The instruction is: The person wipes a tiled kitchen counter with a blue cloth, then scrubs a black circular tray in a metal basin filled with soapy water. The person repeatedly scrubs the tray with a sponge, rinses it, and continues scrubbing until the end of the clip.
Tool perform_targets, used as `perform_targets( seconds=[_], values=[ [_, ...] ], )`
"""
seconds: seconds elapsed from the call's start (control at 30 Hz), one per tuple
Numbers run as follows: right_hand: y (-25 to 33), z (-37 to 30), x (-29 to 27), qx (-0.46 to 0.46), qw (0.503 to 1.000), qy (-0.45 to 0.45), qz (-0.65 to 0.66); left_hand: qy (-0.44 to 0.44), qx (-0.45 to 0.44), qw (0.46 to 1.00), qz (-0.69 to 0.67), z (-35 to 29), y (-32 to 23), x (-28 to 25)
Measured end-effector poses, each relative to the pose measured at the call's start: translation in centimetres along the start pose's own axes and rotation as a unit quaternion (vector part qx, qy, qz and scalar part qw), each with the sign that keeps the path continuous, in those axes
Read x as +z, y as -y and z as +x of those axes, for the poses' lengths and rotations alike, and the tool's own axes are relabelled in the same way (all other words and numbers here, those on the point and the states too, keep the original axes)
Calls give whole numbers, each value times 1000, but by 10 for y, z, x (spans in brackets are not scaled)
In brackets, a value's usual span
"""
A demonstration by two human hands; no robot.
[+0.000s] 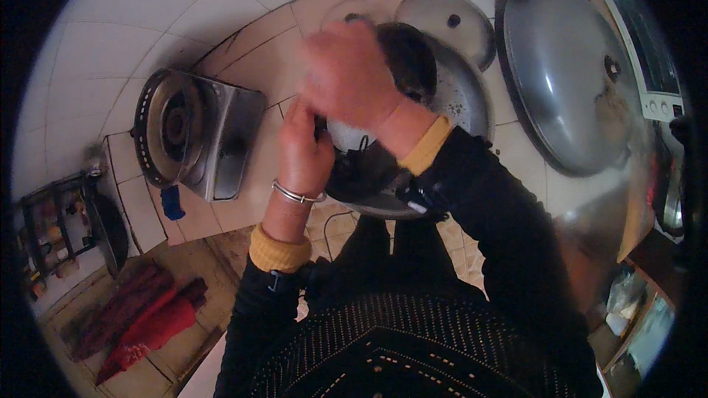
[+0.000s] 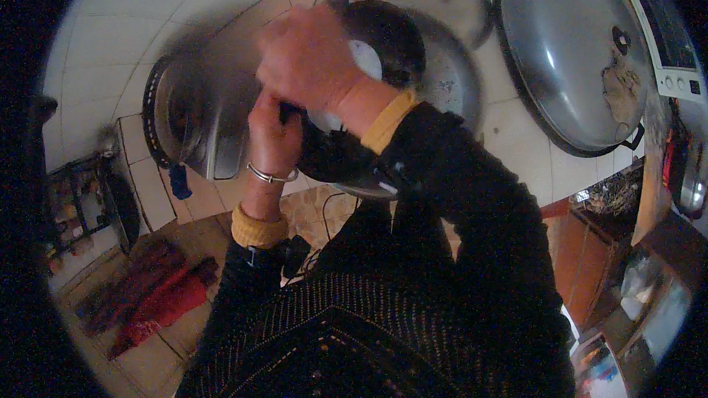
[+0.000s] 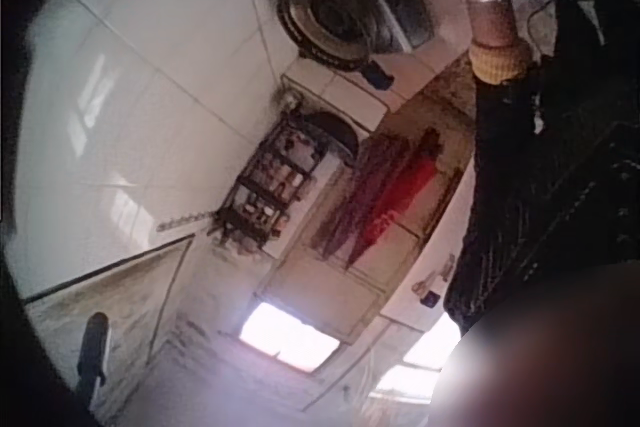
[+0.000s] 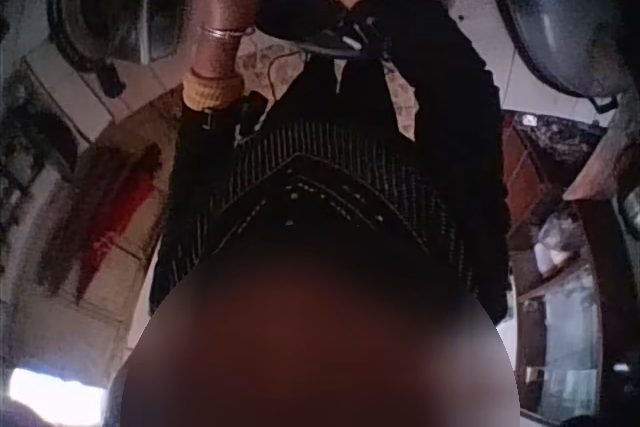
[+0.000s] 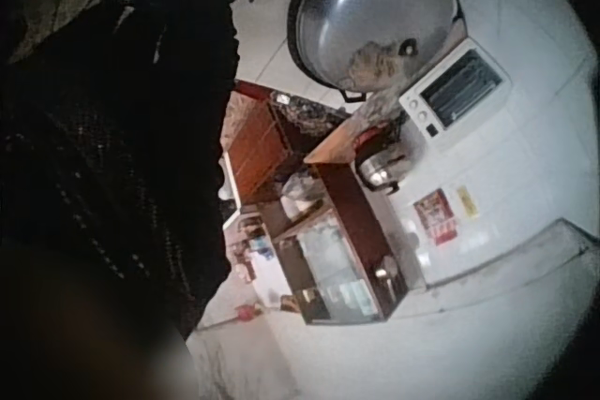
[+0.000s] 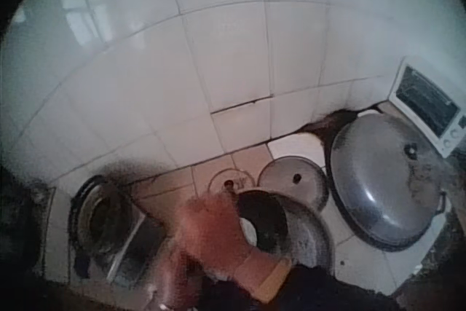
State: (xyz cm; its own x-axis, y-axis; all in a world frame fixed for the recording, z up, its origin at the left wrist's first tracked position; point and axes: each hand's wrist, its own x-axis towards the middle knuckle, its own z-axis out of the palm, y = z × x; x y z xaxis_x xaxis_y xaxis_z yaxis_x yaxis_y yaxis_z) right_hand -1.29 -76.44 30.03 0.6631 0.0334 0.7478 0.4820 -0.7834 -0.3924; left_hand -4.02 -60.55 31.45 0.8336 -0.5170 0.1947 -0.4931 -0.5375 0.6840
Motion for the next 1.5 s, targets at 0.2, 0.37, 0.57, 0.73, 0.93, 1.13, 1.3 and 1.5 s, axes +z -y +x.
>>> perform_targets(
  seconds=[0.2, 0.37, 0.57, 0.73, 0.93, 1.13, 1.3, 1.5],
  values=[
    [-41, -10, -1, 77, 997, 2, -30, -19, 41, 999, -23, 2, -4, 3],
    [-113, -31, 5, 337, 938, -75, -13, -31, 44, 998, -27, 5, -12, 1],
    [-36, 1, 13, 79, 996, -13, -35, -25, 47, 999, -7, 11, -7, 0],
    [-32, -4, 1, 53, 999, 7, -4, -10, 47, 999, -14, 12, -6, -1],
    [-121, -35, 4, 375, 920, -87, 69, -23, 36, 999, -17, 7, -10, -1],
    [-37, 5, 4, 78, 996, -42, -24, -33, 48, 998, 19, 8, -2, -1],
    [-31, -9, -1, 50, 998, -12, -39, -29, 58, 998, 23, 8, -3, -1],
    [-122, -33, 3, 415, 901, -127, 12, -20, 36, 999, -28, 4, -11, -4]
  ],
)
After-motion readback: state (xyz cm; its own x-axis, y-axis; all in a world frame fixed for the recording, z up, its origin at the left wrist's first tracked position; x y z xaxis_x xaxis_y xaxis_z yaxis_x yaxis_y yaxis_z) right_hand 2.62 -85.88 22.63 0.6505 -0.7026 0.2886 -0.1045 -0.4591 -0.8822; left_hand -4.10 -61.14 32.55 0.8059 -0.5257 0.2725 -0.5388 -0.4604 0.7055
